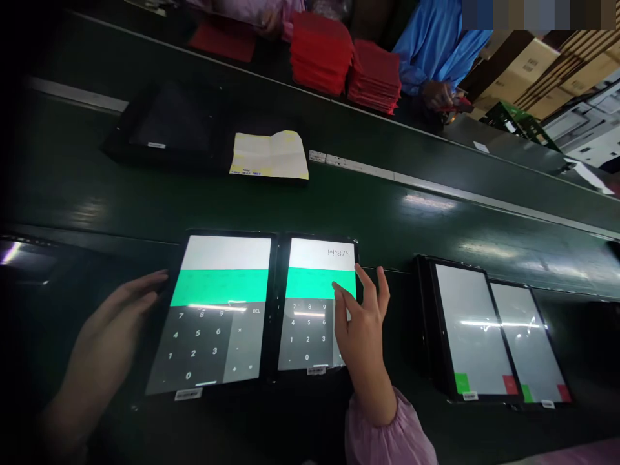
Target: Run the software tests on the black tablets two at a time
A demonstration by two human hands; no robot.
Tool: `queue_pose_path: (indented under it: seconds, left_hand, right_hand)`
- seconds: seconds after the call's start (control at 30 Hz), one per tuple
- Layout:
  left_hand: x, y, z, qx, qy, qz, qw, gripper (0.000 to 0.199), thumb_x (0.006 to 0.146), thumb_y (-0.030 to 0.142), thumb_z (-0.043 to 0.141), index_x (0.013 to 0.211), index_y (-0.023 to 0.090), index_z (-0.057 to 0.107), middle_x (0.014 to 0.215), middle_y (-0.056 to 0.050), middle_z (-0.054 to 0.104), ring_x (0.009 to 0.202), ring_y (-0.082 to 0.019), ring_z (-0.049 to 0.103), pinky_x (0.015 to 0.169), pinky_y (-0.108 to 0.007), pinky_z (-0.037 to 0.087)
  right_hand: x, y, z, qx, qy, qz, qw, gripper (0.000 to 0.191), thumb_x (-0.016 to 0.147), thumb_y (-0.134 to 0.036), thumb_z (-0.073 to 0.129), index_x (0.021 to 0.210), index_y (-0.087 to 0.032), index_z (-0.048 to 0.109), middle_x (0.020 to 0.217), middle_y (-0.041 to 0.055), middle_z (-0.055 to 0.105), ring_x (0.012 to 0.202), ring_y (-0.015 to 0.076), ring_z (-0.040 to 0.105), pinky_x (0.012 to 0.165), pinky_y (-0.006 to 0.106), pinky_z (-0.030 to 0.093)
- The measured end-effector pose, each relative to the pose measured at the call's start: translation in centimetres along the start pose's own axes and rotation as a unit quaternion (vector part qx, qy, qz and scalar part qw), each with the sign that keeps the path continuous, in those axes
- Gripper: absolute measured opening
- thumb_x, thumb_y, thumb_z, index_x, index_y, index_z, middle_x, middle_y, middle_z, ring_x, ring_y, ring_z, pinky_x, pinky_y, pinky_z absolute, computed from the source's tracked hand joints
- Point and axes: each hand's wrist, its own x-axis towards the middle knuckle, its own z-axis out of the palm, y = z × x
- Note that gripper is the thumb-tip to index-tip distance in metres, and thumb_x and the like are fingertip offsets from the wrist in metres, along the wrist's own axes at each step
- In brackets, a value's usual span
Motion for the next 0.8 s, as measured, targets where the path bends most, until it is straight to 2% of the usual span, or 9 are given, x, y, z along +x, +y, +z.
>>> queue_pose_path:
  seconds: [0.07, 0.17, 0.3, 0.4, 0.5, 0.67, 0.8]
  left_hand:
    - [0.7, 0.4, 0.7, -0.002, -0.014, 0.011, 1.0, 0.033, 0.076, 0.036, 0.07, 0.107, 0.029, 0.077, 0.127, -0.002, 0.077, 0.129, -0.034, 0.065, 0.115, -0.05, 0.05]
    - [1.7, 1.1, 1.9, -0.026, -0.02, 0.056, 0.998, 0.035, 0.078, 0.03, 0.068, 0.111, 0.027, 0.076, 0.129, -0.003, 0.077, 0.135, -0.032, 0.061, 0.12, -0.047, 0.045]
    - [2.6, 1.2, 2.6, -0.066, -0.042, 0.093, 0.993, 0.035, 0.078, 0.032, 0.066, 0.111, 0.027, 0.074, 0.133, -0.005, 0.075, 0.138, -0.031, 0.059, 0.122, -0.045, 0.043]
    - [2.9, 0.8, 1.8, -0.066, -0.063, 0.085, 0.992, 0.036, 0.079, 0.038, 0.065, 0.113, 0.026, 0.073, 0.136, -0.006, 0.074, 0.136, -0.033, 0.061, 0.119, -0.047, 0.046]
    - [2.9, 0.3, 0.9, -0.068, -0.098, 0.072, 0.99, 0.039, 0.078, 0.041, 0.066, 0.113, 0.026, 0.073, 0.137, -0.007, 0.074, 0.135, -0.034, 0.062, 0.118, -0.049, 0.048]
    - [3.4, -0.6, 0.6, -0.096, -0.134, 0.06, 0.984, 0.045, 0.08, 0.042, 0.066, 0.122, 0.026, 0.071, 0.143, -0.009, 0.071, 0.141, -0.034, 0.059, 0.12, -0.051, 0.046]
    - [4.0, -1.1, 0.4, -0.108, -0.156, 0.083, 0.978, 0.053, 0.078, 0.043, 0.07, 0.128, 0.027, 0.07, 0.151, -0.008, 0.066, 0.149, -0.034, 0.052, 0.126, -0.05, 0.038]
  right_hand:
    - [0.3, -1.2, 0.1, 0.009, 0.002, -0.005, 1.0, 0.033, 0.109, -0.031, 0.052, 0.104, -0.026, 0.084, 0.142, 0.0114, 0.066, 0.153, 0.0426, 0.04, 0.105, 0.067, 0.054]
    - [0.6, -4.4, 0.6, 0.039, 0.002, -0.024, 0.999, 0.031, 0.108, -0.025, 0.052, 0.107, -0.026, 0.083, 0.139, 0.0113, 0.067, 0.151, 0.0398, 0.043, 0.103, 0.063, 0.057]
    - [0.5, -9.7, 2.7, 0.051, -0.054, -0.064, 0.995, 0.033, 0.108, -0.021, 0.048, 0.112, -0.026, 0.081, 0.142, 0.0132, 0.064, 0.152, 0.042, 0.042, 0.11, 0.075, 0.049]
    - [0.7, -12.0, 4.2, 0.048, -0.086, -0.084, 0.992, 0.034, 0.107, -0.021, 0.048, 0.117, -0.027, 0.08, 0.148, 0.0132, 0.061, 0.153, 0.0437, 0.039, 0.11, 0.076, 0.049]
    - [1.1, -12.5, 4.7, 0.039, -0.096, -0.098, 0.99, 0.034, 0.107, -0.022, 0.048, 0.117, -0.026, 0.081, 0.148, 0.0129, 0.062, 0.153, 0.0454, 0.039, 0.11, 0.077, 0.049]
    - [1.7, -12.1, 4.3, 0.031, -0.064, -0.08, 0.994, 0.038, 0.106, -0.02, 0.047, 0.092, -0.021, 0.082, 0.133, 0.0134, 0.071, 0.148, 0.0432, 0.046, 0.109, 0.073, 0.051]
    - [1.6, -12.3, 4.4, 0.047, -0.075, -0.107, 0.99, 0.035, 0.106, -0.018, 0.048, 0.108, -0.023, 0.082, 0.136, 0.0135, 0.069, 0.152, 0.0426, 0.041, 0.108, 0.072, 0.052]
